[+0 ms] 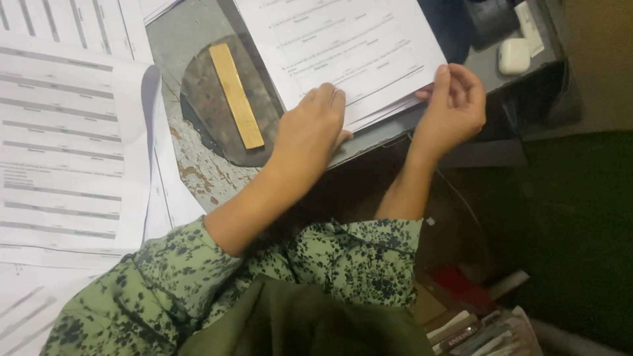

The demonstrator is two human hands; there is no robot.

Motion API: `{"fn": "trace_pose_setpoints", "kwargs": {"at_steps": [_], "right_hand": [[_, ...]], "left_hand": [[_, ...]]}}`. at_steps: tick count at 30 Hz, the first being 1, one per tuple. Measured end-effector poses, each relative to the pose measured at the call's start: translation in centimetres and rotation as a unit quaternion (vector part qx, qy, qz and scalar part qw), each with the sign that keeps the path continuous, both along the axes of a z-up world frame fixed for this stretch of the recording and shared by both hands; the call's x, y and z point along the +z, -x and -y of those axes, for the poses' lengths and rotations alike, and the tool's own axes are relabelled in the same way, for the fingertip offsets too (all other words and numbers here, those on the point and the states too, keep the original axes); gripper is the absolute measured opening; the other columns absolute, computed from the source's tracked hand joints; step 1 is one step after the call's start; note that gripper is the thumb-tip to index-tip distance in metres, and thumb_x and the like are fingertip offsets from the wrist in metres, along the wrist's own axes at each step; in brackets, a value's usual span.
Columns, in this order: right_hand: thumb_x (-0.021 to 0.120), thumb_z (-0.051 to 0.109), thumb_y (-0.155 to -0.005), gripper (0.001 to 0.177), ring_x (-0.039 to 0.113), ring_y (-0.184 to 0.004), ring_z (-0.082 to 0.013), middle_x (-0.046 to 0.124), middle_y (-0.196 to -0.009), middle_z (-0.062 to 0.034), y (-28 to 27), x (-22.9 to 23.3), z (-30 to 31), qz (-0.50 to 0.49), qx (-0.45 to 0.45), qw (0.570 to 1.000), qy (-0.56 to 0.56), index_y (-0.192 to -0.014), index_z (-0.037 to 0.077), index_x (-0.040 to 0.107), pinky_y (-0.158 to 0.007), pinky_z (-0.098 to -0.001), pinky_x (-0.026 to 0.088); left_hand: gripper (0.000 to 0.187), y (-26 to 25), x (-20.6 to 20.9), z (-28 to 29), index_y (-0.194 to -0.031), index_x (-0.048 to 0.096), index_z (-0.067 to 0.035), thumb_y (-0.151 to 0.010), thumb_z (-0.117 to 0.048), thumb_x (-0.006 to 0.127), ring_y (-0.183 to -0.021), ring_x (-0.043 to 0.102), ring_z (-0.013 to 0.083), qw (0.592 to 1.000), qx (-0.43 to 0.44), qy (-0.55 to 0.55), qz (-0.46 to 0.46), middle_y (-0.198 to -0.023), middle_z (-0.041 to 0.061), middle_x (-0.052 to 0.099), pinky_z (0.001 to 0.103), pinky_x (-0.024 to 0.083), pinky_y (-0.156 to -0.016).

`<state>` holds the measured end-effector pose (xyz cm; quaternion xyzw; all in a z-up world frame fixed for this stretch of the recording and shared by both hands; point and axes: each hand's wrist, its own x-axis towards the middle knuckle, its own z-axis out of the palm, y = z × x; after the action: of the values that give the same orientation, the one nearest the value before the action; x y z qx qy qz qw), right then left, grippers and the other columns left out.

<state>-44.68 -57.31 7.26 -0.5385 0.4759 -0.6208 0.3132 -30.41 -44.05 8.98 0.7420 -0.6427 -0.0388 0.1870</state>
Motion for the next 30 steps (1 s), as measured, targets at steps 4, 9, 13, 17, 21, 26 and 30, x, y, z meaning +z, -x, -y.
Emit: {"fn": "trace_pose_setpoints", "kwargs": {"at_steps": [4,9,13,17,21,26,30], "right_hand": [[0.074,0.011,-0.093,0.023,0.071,-0.068,-0.0169,0.072,-0.087,-0.0126,0.5,-1.1,0.7,0.111,0.033,0.986,-0.121,-0.115,0.007,0.067,-0.058,-0.0273,0.066],[0.070,0.027,-0.095,0.025,0.073,-0.078,-0.0108,0.077,-0.100,-0.0044,0.4,-1.1,0.2,0.042,0.198,0.942,-0.269,-0.113,0.010,0.069,-0.061,-0.0237,0.061],[0.069,0.032,-0.093,0.032,0.074,-0.080,-0.0129,0.077,-0.100,-0.0053,-0.3,0.3,-0.7,0.046,0.228,0.925,-0.300,-0.109,0.004,0.070,-0.063,-0.0217,0.060],[0.070,0.027,-0.095,0.028,0.075,-0.092,-0.0175,0.075,-0.104,-0.0086,0.1,-0.6,-0.3,0.084,0.275,0.923,-0.258,-0.107,0.003,0.068,-0.079,-0.0331,0.068],[0.071,0.038,-0.092,0.033,0.076,-0.097,-0.0171,0.076,-0.109,-0.0098,0.0,1.3,-1.3,0.046,0.297,0.924,-0.238,-0.104,0.008,0.065,-0.086,-0.0323,0.069],[0.069,0.044,-0.095,0.043,0.062,-0.097,-0.0154,0.059,-0.104,-0.0034,0.1,1.8,-1.8,0.041,0.346,0.917,-0.194,-0.117,0.009,0.057,-0.097,-0.0372,0.067],[0.067,0.037,-0.099,0.061,0.071,-0.125,-0.0304,0.060,-0.144,-0.0241,-0.2,2.0,-1.6,0.020,0.334,0.918,-0.214,-0.147,0.005,0.047,-0.103,-0.0346,0.062]], "left_hand": [[0.056,0.3,-0.9,-0.3,-0.100,0.056,-0.007,-0.065,-0.032,0.091,-0.096,0.059,0.0235,0.997,0.030,0.061,0.045,-0.102,0.006,0.054,0.037,0.056,-0.057],[0.056,0.2,-0.2,-0.5,-0.104,0.059,-0.008,-0.080,-0.055,0.081,-0.094,0.060,0.0204,0.996,0.034,0.066,0.051,-0.104,0.005,0.058,0.033,0.055,-0.060],[0.055,0.6,-0.9,-0.1,-0.102,0.059,-0.011,-0.077,-0.054,0.082,-0.093,0.058,0.0192,0.990,0.057,0.081,0.099,-0.101,0.004,0.057,0.031,0.053,-0.065],[0.051,0.2,-1.3,0.2,-0.097,0.058,-0.012,-0.075,-0.048,0.086,-0.086,0.060,0.0197,0.994,0.053,0.066,0.071,-0.097,0.003,0.056,0.034,0.054,-0.054],[0.043,-0.8,-0.9,0.2,-0.092,0.061,-0.010,-0.083,-0.045,0.084,-0.064,0.065,0.0276,0.998,0.044,0.039,-0.034,-0.101,0.003,0.060,0.041,0.047,-0.040],[0.026,-0.8,-1.0,-0.4,-0.088,0.066,-0.013,-0.089,-0.036,0.078,-0.063,0.067,0.0289,0.993,0.062,0.061,-0.085,-0.108,0.000,0.065,0.042,0.047,-0.040],[0.018,-1.0,-0.1,-0.7,-0.100,0.075,-0.019,-0.097,-0.028,0.060,-0.080,0.070,0.0294,0.979,0.075,0.056,-0.182,-0.106,-0.005,0.072,0.048,0.051,-0.057]]}}
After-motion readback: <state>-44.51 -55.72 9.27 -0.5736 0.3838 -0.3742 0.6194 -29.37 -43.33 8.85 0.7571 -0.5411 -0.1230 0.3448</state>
